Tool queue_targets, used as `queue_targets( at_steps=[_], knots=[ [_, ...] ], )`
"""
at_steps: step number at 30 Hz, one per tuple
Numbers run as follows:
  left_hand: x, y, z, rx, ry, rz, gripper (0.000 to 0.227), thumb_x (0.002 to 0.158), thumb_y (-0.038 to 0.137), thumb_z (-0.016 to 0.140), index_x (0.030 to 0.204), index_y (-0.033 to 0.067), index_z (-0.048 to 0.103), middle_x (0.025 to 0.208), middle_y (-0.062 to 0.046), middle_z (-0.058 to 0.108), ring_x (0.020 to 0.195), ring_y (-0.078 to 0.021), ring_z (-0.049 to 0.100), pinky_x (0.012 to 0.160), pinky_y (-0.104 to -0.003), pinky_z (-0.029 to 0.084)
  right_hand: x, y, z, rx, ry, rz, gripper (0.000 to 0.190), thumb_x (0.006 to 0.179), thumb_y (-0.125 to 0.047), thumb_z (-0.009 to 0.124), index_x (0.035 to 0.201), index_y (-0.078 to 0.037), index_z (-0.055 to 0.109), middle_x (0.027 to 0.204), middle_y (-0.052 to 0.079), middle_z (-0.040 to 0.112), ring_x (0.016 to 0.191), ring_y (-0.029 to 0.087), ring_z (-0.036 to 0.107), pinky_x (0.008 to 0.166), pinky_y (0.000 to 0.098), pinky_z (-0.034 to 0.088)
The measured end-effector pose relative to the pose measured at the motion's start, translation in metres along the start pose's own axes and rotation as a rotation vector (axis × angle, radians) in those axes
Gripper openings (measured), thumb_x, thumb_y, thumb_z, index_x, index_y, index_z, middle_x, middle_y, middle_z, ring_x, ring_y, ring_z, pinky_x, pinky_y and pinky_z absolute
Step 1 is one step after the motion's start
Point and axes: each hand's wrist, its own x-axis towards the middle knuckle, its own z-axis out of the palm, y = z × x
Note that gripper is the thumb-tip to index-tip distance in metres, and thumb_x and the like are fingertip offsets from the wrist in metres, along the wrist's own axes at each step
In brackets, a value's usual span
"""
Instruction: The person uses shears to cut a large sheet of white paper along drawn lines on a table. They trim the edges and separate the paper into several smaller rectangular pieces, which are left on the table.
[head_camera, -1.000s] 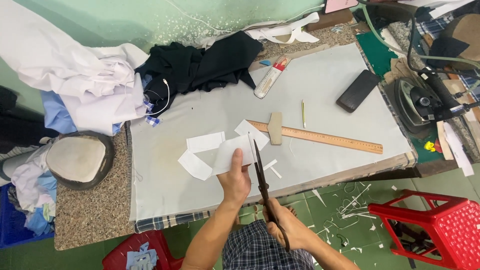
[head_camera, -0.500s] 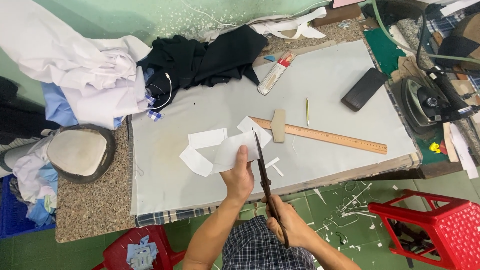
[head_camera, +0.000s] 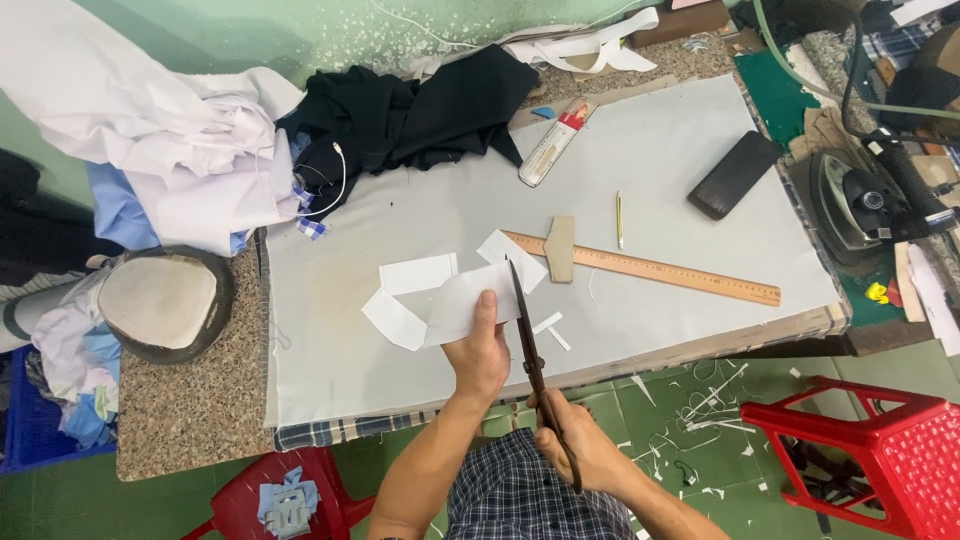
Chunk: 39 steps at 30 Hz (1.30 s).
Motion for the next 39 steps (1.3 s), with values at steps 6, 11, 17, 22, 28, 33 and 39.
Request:
queue_targets(
  at_steps=[6,11,17,22,28,33,39],
  knots=[
    [-0.002,0.0,-0.003,0.04,0.011,-0.024,0.037,0.089,0.012,0.077,0.121,0.0042,0.062,0.109,-0.01,0.072,0.105,-0.0254,0.07,0.089,-0.039,0.062,-0.003,0.003,0.002,0.035,0.028,0.097,0.077,0.087,-0.078,0.037,0.109,-0.006,0.054,0.059,-0.008,0.044,0.041,0.005,0.04,0.034,0.0245,0.044],
    [0.003,0.039,-0.006,0.538,-0.366,-0.089,0.025,0.088,0.021,0.079,0.108,0.0066,0.074,0.104,-0.006,0.078,0.101,-0.0187,0.073,0.09,-0.035,0.061,-0.003,0.043,-0.008,0.307,0.194,-0.056,0.051,0.097,-0.047,0.057,0.118,-0.002,0.049,0.078,0.002,0.064,0.04,0.008,0.055,0.033,0.0232,0.051],
    [0.0,0.074,0.014,1.252,-1.417,-0.617,0.064,0.081,0.027,0.069,0.142,0.0189,0.055,0.107,-0.002,0.069,0.095,-0.0178,0.062,0.083,-0.032,0.047,0.016,0.011,-0.048,0.596,0.357,-0.1,0.047,0.087,-0.024,0.077,0.115,-0.007,0.043,0.078,0.007,0.064,0.044,0.011,0.054,0.035,0.0236,0.043],
    [0.036,0.067,-0.038,1.175,-1.532,-0.525,0.028,0.087,0.024,0.075,0.099,-0.0018,0.076,0.088,-0.02,0.077,0.087,-0.0388,0.076,0.082,-0.052,0.058,0.019,0.008,-0.059,0.594,0.618,-0.081,0.052,0.082,0.009,0.075,0.116,-0.003,0.038,0.073,0.017,0.071,0.032,0.014,0.053,0.029,0.0254,0.044],
    [0.038,0.036,-0.073,0.518,-0.809,-0.338,0.012,0.08,-0.003,0.083,0.086,-0.0078,0.074,0.075,-0.016,0.075,0.071,-0.0193,0.069,0.073,-0.035,0.058,0.02,0.001,-0.049,0.634,0.681,-0.107,0.053,0.083,0.011,0.073,0.117,-0.007,0.037,0.074,0.019,0.072,0.032,0.016,0.053,0.029,0.0287,0.043],
    [-0.03,-0.093,-0.114,-0.477,-0.754,-0.43,0.147,0.046,0.097,0.067,0.162,0.0157,0.025,0.166,-0.011,0.033,0.148,-0.0425,0.032,0.122,-0.069,0.023,0.032,-0.008,-0.039,0.69,0.669,-0.08,0.05,0.083,0.01,0.072,0.116,-0.006,0.038,0.075,0.02,0.071,0.03,0.018,0.051,0.027,0.0312,0.045],
    [-0.012,-0.029,-0.072,0.577,-0.592,0.044,0.034,0.086,0.005,0.077,0.118,-0.0029,0.071,0.111,-0.019,0.078,0.107,-0.027,0.071,0.097,-0.048,0.056,0.027,0.001,-0.052,0.449,0.537,-0.077,0.043,0.084,0.0,0.079,0.117,0.001,0.051,0.073,0.022,0.075,0.032,0.018,0.057,0.03,0.0284,0.045]
  ],
)
